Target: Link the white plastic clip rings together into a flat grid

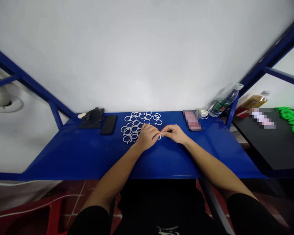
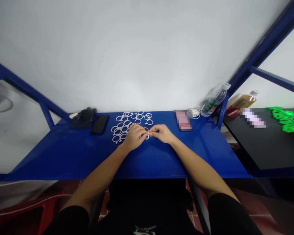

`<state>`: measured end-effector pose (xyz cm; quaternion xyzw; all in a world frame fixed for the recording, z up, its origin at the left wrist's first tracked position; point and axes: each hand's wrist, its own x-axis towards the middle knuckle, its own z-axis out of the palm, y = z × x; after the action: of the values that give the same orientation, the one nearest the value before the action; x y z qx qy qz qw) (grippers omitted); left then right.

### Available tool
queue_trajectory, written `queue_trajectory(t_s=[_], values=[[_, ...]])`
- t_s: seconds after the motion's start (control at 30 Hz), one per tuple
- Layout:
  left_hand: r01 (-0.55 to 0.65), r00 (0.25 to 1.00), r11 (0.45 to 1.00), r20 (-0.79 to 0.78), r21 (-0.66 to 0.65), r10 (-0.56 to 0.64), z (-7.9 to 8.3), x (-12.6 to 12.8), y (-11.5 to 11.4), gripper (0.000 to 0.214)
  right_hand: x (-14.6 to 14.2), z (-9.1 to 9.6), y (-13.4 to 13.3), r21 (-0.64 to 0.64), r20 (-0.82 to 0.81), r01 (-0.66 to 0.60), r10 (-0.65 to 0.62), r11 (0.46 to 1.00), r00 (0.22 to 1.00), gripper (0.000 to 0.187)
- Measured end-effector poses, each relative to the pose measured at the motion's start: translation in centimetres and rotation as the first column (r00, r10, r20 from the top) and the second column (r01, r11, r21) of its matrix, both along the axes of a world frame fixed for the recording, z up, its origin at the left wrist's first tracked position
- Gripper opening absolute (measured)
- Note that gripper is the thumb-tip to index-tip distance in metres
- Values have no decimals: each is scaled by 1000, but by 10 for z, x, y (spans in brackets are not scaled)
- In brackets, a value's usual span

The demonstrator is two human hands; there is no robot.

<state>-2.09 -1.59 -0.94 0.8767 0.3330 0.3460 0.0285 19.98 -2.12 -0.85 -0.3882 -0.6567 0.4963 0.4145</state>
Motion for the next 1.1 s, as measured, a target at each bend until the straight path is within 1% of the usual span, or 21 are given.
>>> queue_trajectory(t_s=[0.1, 0.13, 0.2, 0.23, 0.3, 0.33, 0.37, 0.4, 0.5, 0.6, 0.7, 0.8, 0.87, 0.93, 1.0, 1.1], values=[[15, 1000, 1000, -5, 6, -15, -1, 1, 1, 25, 2, 3, 0, 39, 57, -24, 22, 999, 998, 36], [12, 1000, 1000, 0, 9, -12, -1, 1, 1, 25, 4, 5, 0, 81, 100, -23, 15, 996, 995, 35], [-2, 1000, 1000, 14, 9, 2, -1, 2, 2, 23, 11, 8, 2, 235, 224, 6, -60, 972, 973, 28], [-10, 1000, 1000, 17, 5, 10, -2, 3, 2, 21, 16, 9, 4, 337, 289, 28, -132, 941, 948, 24], [-24, 1000, 1000, 7, -8, 24, -4, 2, 4, 21, 28, 10, 8, 531, 384, 54, -298, 845, 874, 21], [-29, 1000, 999, -7, -18, 29, -6, 2, 5, 22, 34, 10, 11, 592, 419, 50, -360, 805, 834, 23], [-34, 999, 999, -25, -27, 33, -8, 1, 6, 22, 39, 9, 14, 627, 450, 40, -404, 778, 796, 25], [-38, 998, 999, -42, -33, 36, -10, 0, 6, 21, 44, 7, 17, 644, 481, 27, -432, 765, 763, 26], [-43, 996, 998, -81, -42, 40, -15, -1, 8, 21, 51, 3, 22, 638, 558, -11, -452, 770, 696, 30], [-50, 993, 997, -107, -52, 44, -15, -2, 8, 21, 46, 1, 21, 622, 597, -40, -441, 782, 670, 31], [-64, 988, 995, -145, -77, 52, -13, -2, 7, 22, 38, -1, 19, 588, 656, -116, -388, 800, 647, 29], [-103, 978, 991, -188, -88, 85, -9, -2, 10, 24, 37, -6, 22, 517, 746, -190, -331, 835, 578, 29], [-138, 968, 987, -221, -78, 118, -6, 0, 14, 29, 40, -9, 26, 487, 785, -168, -346, 857, 513, 30], [-170, 954, 983, -263, -70, 147, -2, 6, 22, 36, 43, -11, 27, 489, 795, -112, -389, 865, 465, 33], [-207, 935, 975, -309, -78, 174, 1, 16, 33, 45, 44, -10, 27, 512, 781, -86, -421, 855, 461, 36], [-311, 899, 943, -357, -115, 253, 1, 34, 54, 61, 40, -6, 23, 541, 751, -98, -427, 835, 504, 36]])
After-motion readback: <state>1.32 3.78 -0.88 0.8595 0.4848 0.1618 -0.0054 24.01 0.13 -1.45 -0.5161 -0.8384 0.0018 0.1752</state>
